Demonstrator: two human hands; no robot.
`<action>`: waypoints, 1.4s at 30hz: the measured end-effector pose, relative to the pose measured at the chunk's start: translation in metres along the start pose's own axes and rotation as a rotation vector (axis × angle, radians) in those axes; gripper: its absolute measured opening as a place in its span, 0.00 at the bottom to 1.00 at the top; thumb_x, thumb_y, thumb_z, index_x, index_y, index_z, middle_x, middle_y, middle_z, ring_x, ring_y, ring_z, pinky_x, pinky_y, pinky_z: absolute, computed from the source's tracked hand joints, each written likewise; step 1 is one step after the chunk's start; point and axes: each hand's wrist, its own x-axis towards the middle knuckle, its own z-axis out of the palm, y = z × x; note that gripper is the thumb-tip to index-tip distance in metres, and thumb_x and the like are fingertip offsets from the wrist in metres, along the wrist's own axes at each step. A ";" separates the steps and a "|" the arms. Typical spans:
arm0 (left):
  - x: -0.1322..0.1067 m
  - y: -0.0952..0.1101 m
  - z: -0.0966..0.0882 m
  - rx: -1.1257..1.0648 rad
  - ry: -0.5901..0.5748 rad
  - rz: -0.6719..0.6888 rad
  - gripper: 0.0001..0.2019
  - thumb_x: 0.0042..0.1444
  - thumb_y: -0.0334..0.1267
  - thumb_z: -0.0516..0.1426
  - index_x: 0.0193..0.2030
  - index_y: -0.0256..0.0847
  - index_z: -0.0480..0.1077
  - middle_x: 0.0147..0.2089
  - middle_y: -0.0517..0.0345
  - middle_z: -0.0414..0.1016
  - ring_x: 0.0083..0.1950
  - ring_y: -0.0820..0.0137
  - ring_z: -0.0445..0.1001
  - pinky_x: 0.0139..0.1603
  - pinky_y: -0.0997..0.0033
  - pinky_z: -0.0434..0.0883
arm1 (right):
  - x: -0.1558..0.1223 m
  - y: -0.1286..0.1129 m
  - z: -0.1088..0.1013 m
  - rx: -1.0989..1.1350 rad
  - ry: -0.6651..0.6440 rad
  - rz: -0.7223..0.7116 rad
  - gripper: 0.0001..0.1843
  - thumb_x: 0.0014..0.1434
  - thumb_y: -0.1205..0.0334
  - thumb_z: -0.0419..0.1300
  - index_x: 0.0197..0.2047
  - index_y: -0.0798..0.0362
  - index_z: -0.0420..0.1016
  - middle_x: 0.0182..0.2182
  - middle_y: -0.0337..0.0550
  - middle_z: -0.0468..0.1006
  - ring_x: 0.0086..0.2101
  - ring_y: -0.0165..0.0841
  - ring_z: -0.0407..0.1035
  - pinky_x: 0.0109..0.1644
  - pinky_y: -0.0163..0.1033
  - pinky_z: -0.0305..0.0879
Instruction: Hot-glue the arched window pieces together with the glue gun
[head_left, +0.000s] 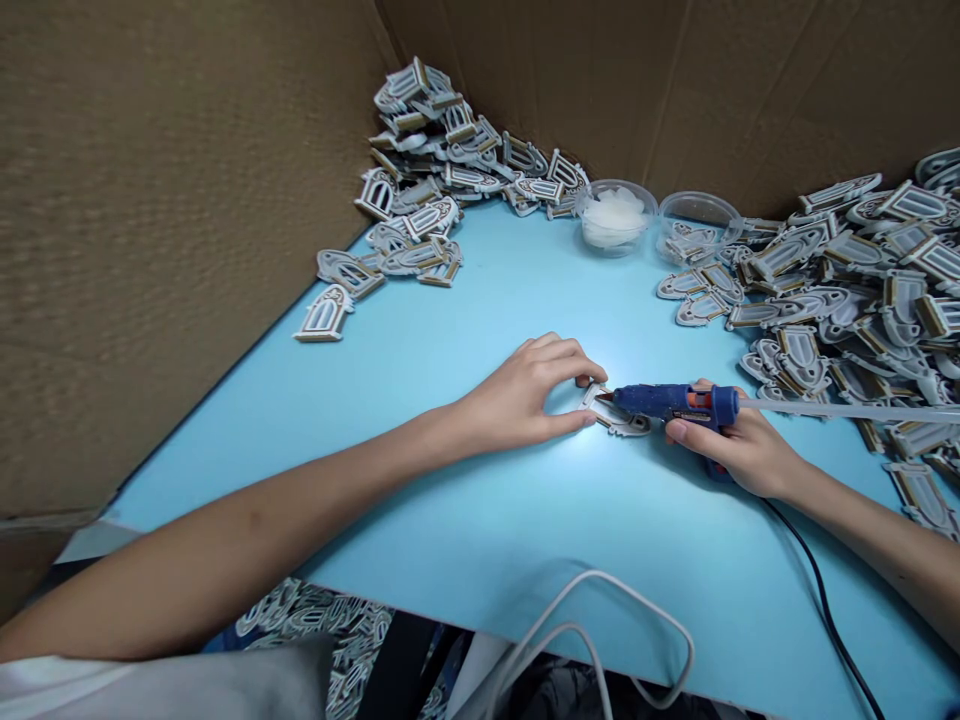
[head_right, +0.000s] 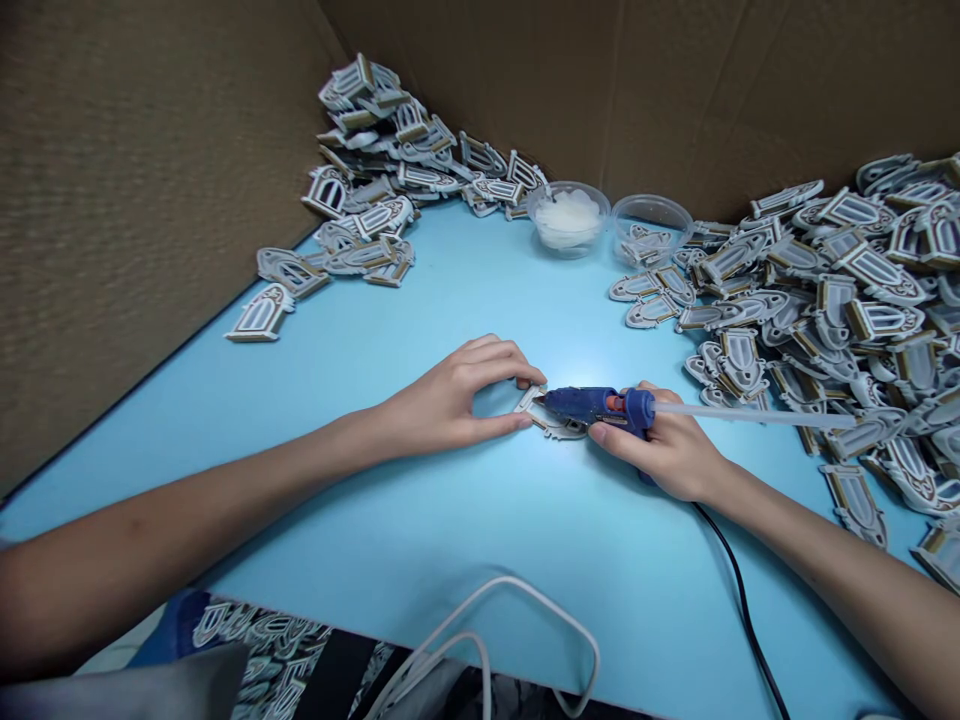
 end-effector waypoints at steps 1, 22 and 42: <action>0.000 0.000 0.000 0.001 -0.002 -0.002 0.17 0.67 0.47 0.61 0.56 0.40 0.76 0.48 0.52 0.78 0.51 0.63 0.72 0.56 0.62 0.64 | 0.000 0.000 0.000 0.009 -0.002 0.002 0.24 0.66 0.43 0.59 0.25 0.50 0.69 0.22 0.40 0.67 0.30 0.37 0.65 0.33 0.40 0.57; 0.001 0.001 -0.001 0.010 -0.009 0.002 0.18 0.67 0.49 0.60 0.56 0.40 0.75 0.49 0.51 0.78 0.51 0.63 0.72 0.56 0.62 0.65 | -0.001 -0.003 -0.001 -0.007 -0.007 -0.015 0.23 0.66 0.46 0.59 0.24 0.51 0.69 0.23 0.40 0.66 0.30 0.35 0.64 0.32 0.39 0.56; 0.001 0.000 -0.001 0.012 -0.012 0.011 0.17 0.68 0.48 0.60 0.56 0.40 0.75 0.49 0.51 0.78 0.52 0.63 0.72 0.56 0.63 0.65 | 0.000 -0.001 0.000 -0.014 0.005 -0.080 0.25 0.67 0.44 0.60 0.24 0.51 0.71 0.22 0.39 0.64 0.28 0.33 0.62 0.30 0.38 0.56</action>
